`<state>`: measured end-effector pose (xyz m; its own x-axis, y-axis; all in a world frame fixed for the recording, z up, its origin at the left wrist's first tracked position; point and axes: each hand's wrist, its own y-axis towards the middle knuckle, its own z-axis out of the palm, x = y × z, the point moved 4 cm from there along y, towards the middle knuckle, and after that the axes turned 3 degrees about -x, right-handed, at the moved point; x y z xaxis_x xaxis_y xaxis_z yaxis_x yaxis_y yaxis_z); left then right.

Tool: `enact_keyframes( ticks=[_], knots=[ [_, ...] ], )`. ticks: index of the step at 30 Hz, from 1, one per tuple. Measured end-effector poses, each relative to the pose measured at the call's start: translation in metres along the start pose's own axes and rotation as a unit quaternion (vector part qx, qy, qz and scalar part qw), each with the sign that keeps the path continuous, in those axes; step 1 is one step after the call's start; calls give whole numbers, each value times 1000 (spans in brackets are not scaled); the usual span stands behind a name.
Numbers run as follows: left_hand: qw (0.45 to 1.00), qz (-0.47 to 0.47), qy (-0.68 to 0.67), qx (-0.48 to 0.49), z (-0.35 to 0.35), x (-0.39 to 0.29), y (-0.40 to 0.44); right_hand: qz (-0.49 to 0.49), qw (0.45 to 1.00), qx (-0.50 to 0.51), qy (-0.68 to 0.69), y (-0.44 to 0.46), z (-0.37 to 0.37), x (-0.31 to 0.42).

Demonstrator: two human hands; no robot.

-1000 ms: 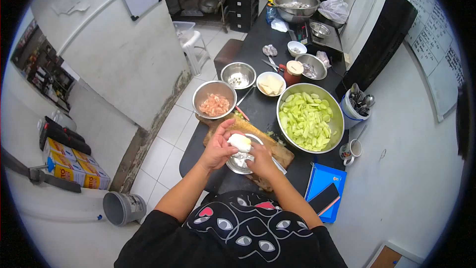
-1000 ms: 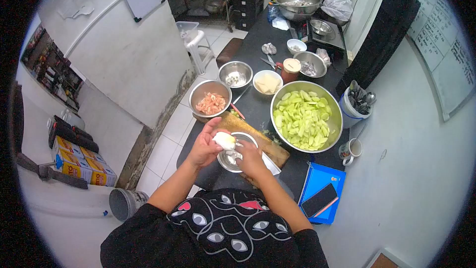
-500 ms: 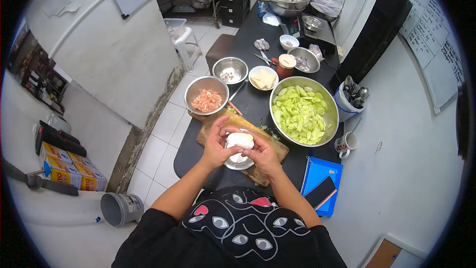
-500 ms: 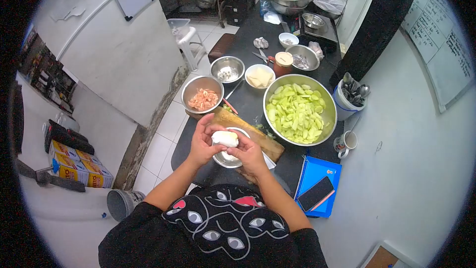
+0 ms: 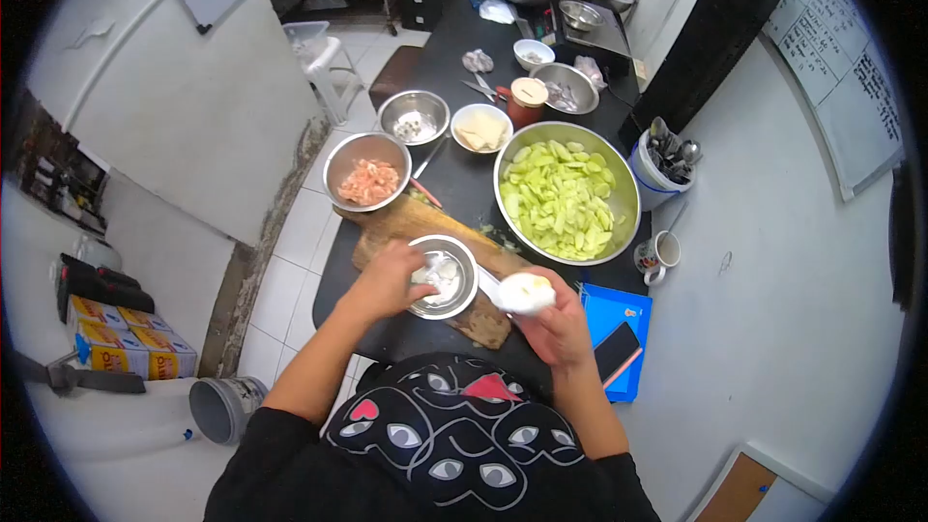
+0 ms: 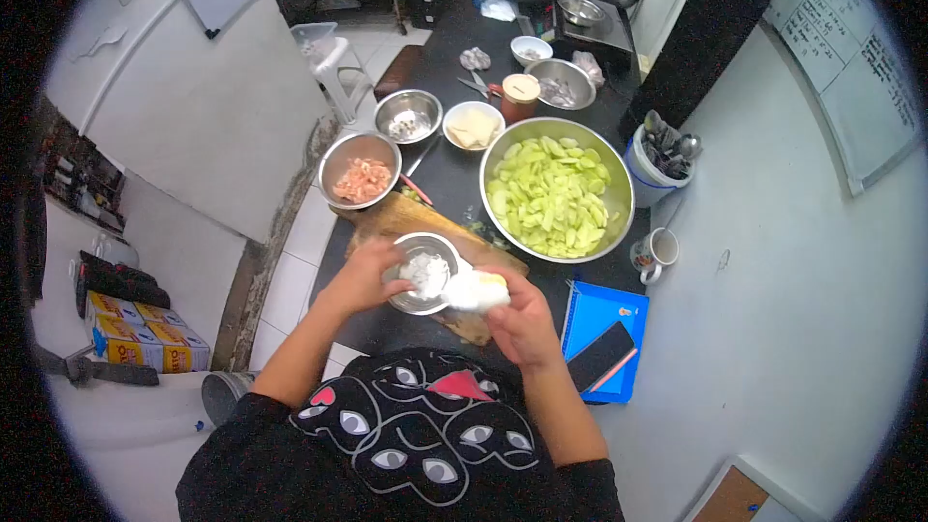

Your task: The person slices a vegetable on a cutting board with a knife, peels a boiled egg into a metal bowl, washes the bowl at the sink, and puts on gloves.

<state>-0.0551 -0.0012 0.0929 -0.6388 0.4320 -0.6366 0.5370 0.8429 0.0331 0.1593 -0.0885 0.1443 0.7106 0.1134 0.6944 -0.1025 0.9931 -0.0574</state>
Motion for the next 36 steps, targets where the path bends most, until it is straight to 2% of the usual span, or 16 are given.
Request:
enact_keyframes(
  ticks=[1, 2, 4, 5, 7, 10, 15, 23, 25, 28, 30, 33, 36],
  knots=[
    [994, -19, 59, 89, 11, 10, -1, -20, 1000, -4, -16, -12, 6, 14],
    [994, -6, 93, 59, 13, 10, -2, -20, 999, -23, -42, -24, 13, 26],
    [987, 21, 159, -1, 22, 4, -4, -23, 996, 13, -81, -45, 27, 48],
    [990, 15, 142, -6, 28, 6, 1, -35, 995, 39, -82, -53, 38, 59],
    [994, 3, 111, -19, 40, 12, 20, 12, 989, 142, -33, -65, 54, 72],
    [994, -24, 108, -10, 45, 6, 56, -20, 958, 286, -12, -66, 65, 83],
    [987, -6, 156, 34, 67, -11, 103, -79, 949, 300, 61, -62, 70, 94],
    [954, -106, 267, 85, 144, -4, 157, -182, 909, 360, 108, -50, 49, 111],
    [954, -136, 257, 76, 152, -3, 165, -166, 914, 357, 97, -47, 40, 122],
    [941, -202, 240, 127, 159, 2, 171, -119, 911, 387, 78, -44, 25, 134],
    [939, -223, 235, 114, 158, -6, 169, -149, 929, 326, 93, -43, 25, 143],
    [939, -251, 220, 86, 166, -10, 166, -221, 921, 311, 75, -37, 16, 147],
    [940, -261, 214, 48, 176, -1, 164, -212, 930, 299, 36, -33, 10, 151]
  ],
)
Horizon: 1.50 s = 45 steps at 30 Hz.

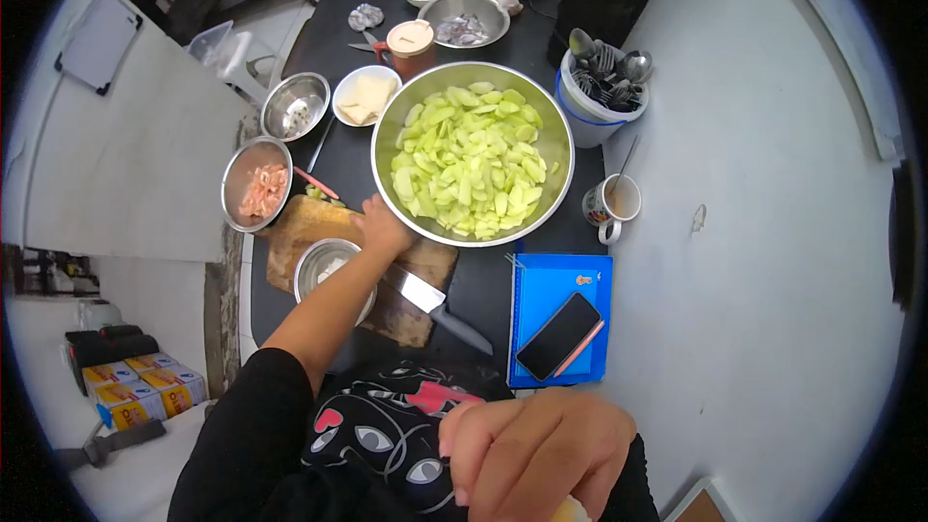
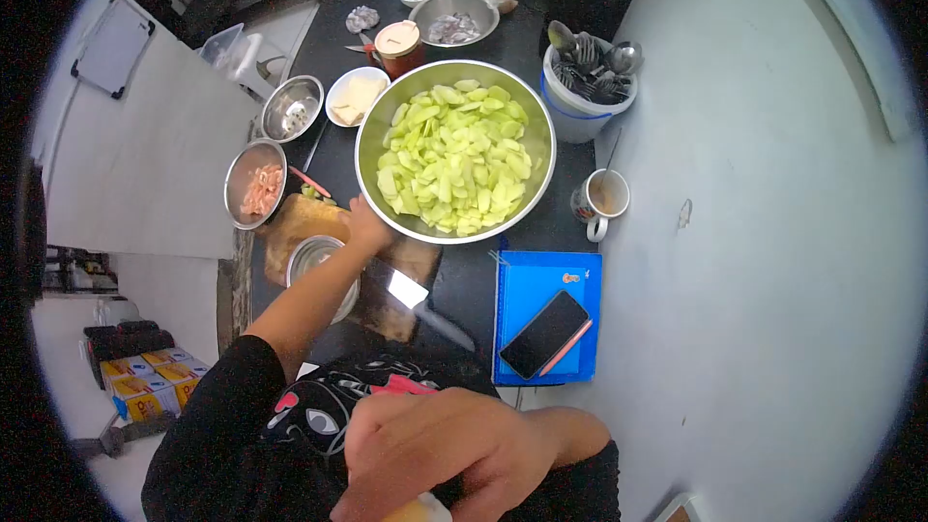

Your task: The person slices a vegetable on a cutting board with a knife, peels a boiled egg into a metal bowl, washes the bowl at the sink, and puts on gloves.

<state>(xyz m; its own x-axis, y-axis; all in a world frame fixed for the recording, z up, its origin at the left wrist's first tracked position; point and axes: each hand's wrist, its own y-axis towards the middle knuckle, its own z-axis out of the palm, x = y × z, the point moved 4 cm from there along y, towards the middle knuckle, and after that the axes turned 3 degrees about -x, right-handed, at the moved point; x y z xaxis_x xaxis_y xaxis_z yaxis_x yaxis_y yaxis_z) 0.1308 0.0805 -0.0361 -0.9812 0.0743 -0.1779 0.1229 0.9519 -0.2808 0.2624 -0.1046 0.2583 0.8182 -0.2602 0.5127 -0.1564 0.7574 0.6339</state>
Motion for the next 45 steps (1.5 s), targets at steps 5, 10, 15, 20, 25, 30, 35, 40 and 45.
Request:
enact_keyframes(
  ticks=[5, 10, 15, 20, 25, 30, 35, 40, 45],
  knots=[
    [1000, -9, -10, -29, 12, 7, 4, 61, 998, 4, -32, -4, -12, 4],
    [998, -37, -47, -22, 5, 2, 0, 129, 990, -56, 3, -10, -9, 7],
    [998, -23, -50, -17, 3, 3, 5, 160, 983, -88, -9, -21, -7, 5],
    [995, 66, -72, -36, -40, 20, -4, 176, 957, -230, 3, -43, -10, 2],
    [960, 65, -270, 46, -79, 72, -37, 122, 925, -353, -77, -56, -11, -2],
    [983, 69, -172, 13, -70, 126, -75, 108, 908, -381, -134, -65, -11, -3],
    [982, 33, -185, 2, -64, 149, -83, 82, 908, -366, -186, -69, -6, -6],
    [981, 79, -179, -5, -58, 150, -82, 93, 890, -394, -210, -71, 6, -4],
    [985, 118, -98, -76, -59, 152, -91, 67, 886, -408, -211, -86, 13, -4]
  ],
)
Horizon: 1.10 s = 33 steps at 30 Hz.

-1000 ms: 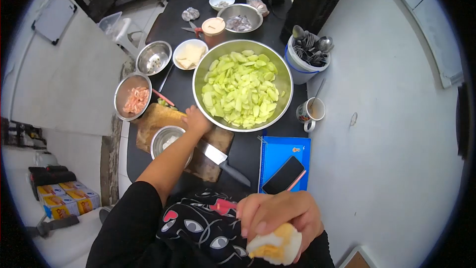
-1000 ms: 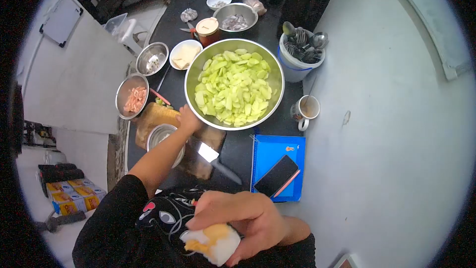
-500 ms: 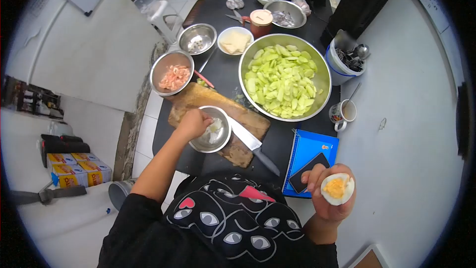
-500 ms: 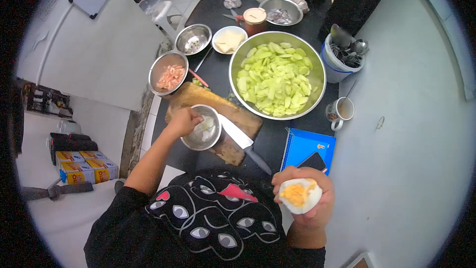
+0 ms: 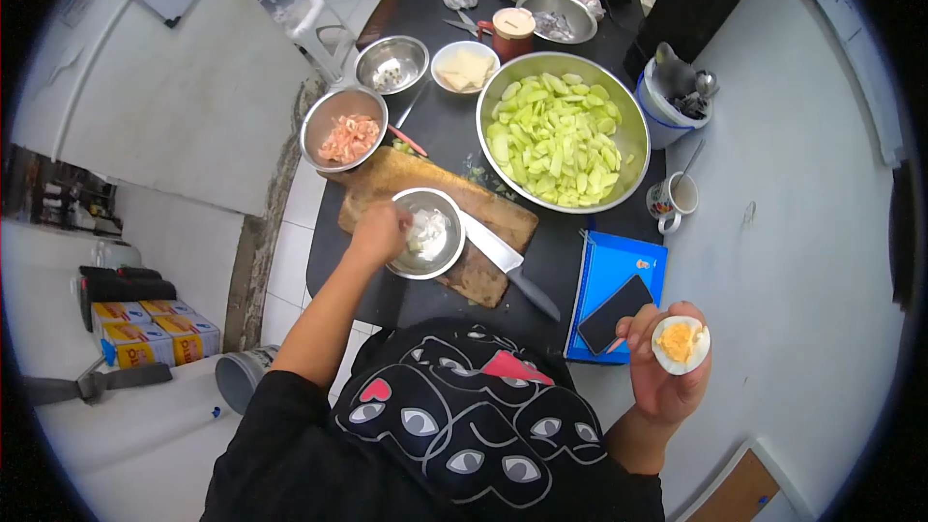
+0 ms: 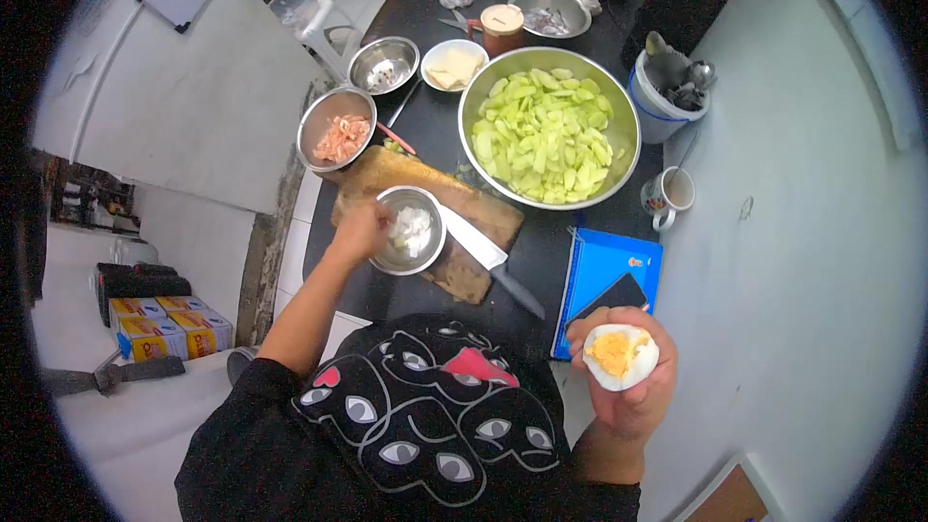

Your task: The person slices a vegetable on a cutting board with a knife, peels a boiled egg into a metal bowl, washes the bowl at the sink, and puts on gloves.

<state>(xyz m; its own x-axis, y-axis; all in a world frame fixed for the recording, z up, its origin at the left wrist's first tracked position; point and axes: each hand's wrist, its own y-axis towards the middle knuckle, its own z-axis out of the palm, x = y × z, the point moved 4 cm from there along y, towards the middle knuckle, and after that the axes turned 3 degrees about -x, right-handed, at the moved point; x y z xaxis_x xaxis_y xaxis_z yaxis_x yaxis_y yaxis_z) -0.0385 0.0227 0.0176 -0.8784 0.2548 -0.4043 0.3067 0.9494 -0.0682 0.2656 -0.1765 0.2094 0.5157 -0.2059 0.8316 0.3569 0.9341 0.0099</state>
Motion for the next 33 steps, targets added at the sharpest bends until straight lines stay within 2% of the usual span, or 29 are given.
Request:
enact_keyframes(
  ticks=[3, 6, 8, 9, 10, 11, 14, 17, 20, 23, 30, 33],
  knots=[
    [987, 115, 42, -101, -6, -10, -3, -6, 1000, -10, 8, -4, -5, 0],
    [970, 222, -31, -96, -16, -49, -16, -10, 999, -31, 15, -12, -10, 0],
    [945, 320, -53, -50, -3, -78, -31, -7, 999, -41, 24, -16, -13, -1],
    [932, 358, -47, 30, 9, -91, -38, -8, 999, -42, 21, -17, -13, -1],
    [890, 446, -87, 30, 14, -108, -44, -9, 999, -43, 18, -18, -12, -1],
    [884, 454, -69, 84, 23, -122, -52, -8, 999, -44, 15, -19, -12, -1],
    [844, 514, -27, 152, 69, -139, -61, 1, 998, -57, 8, -24, -10, -1],
    [822, 543, 60, 159, 111, -145, -59, -5, 998, -57, 1, -29, -11, 0],
    [824, 536, 94, 157, 130, -151, -56, -28, 997, -71, 0, -34, -14, 2],
    [813, 552, 113, 145, 134, -153, -60, -43, 998, -3, -49, -37, -16, 5],
    [833, 530, 94, 129, 133, -149, -63, -42, 998, -11, -37, -34, -18, 2],
    [856, 502, -19, 121, 113, -147, -54, -44, 998, -22, -32, -31, -12, 2]
  ],
)
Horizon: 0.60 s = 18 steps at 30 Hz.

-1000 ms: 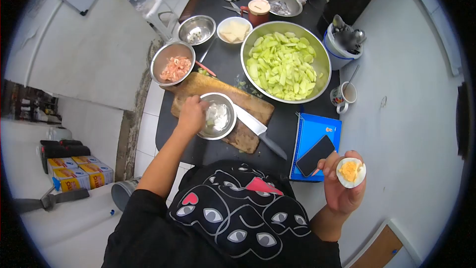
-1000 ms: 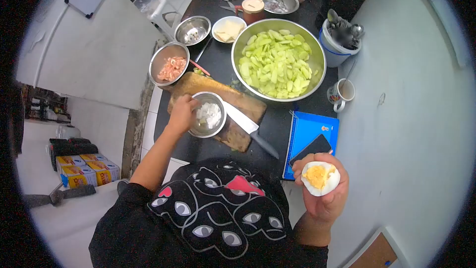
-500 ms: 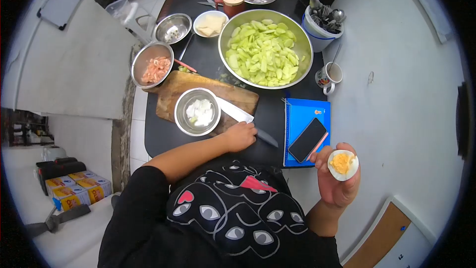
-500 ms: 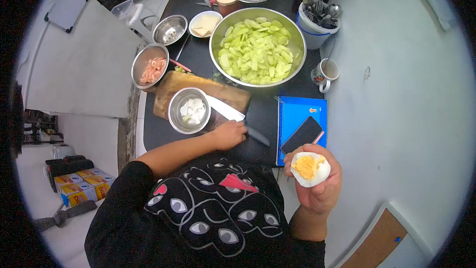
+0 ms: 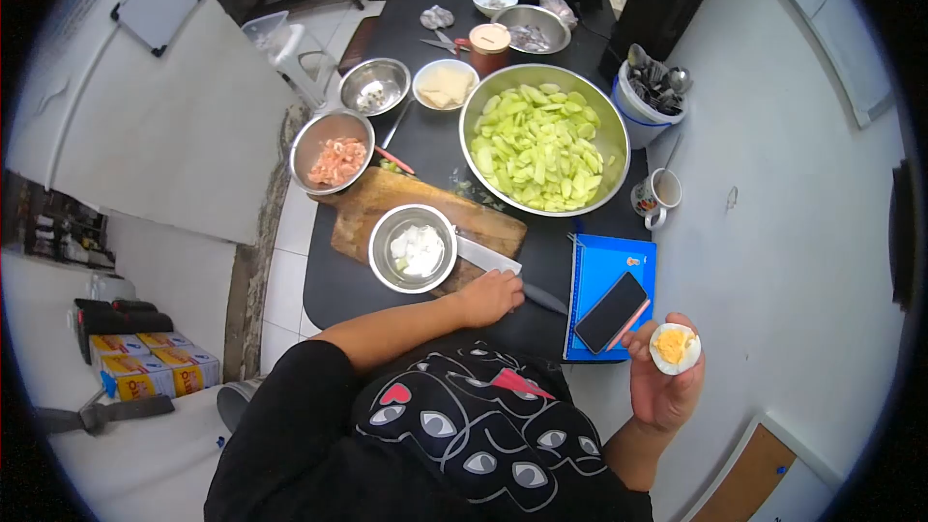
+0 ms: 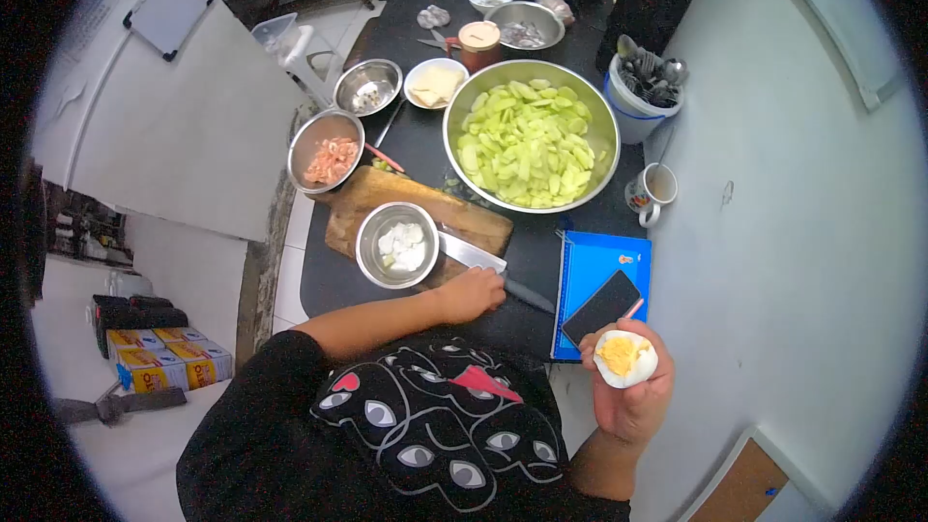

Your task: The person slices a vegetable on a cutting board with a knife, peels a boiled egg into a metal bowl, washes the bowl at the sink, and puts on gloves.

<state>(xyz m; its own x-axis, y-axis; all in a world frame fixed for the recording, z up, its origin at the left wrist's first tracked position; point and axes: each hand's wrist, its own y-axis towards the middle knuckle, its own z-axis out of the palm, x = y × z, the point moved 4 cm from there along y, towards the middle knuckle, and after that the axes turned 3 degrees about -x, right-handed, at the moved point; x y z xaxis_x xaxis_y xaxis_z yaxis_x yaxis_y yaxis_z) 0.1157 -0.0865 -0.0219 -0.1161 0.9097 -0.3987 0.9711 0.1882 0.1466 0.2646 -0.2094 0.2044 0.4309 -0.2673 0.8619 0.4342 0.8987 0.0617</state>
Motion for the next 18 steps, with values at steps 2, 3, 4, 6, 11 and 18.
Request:
enact_keyframes(
  ticks=[2, 3, 4, 6, 11, 18],
  knots=[
    [991, -62, -75, -93, -35, 6, -7, -12, 999, -28, 15, 0, 2, 1],
    [980, -90, -110, -142, -57, 10, -13, -10, 1000, -23, 18, 2, 3, 0],
    [968, -89, -96, -213, -80, 11, -23, -9, 1000, -19, 20, 3, 2, 1],
    [940, -179, -81, -280, -113, 18, -48, 0, 1000, 1, 17, 6, 5, 0],
    [917, -373, 24, -136, -116, 47, -113, 32, 998, 52, 7, 13, 24, -9],
    [901, -388, 64, -182, -103, 50, -138, 66, 997, 49, -11, 9, 43, -16]
  ],
)
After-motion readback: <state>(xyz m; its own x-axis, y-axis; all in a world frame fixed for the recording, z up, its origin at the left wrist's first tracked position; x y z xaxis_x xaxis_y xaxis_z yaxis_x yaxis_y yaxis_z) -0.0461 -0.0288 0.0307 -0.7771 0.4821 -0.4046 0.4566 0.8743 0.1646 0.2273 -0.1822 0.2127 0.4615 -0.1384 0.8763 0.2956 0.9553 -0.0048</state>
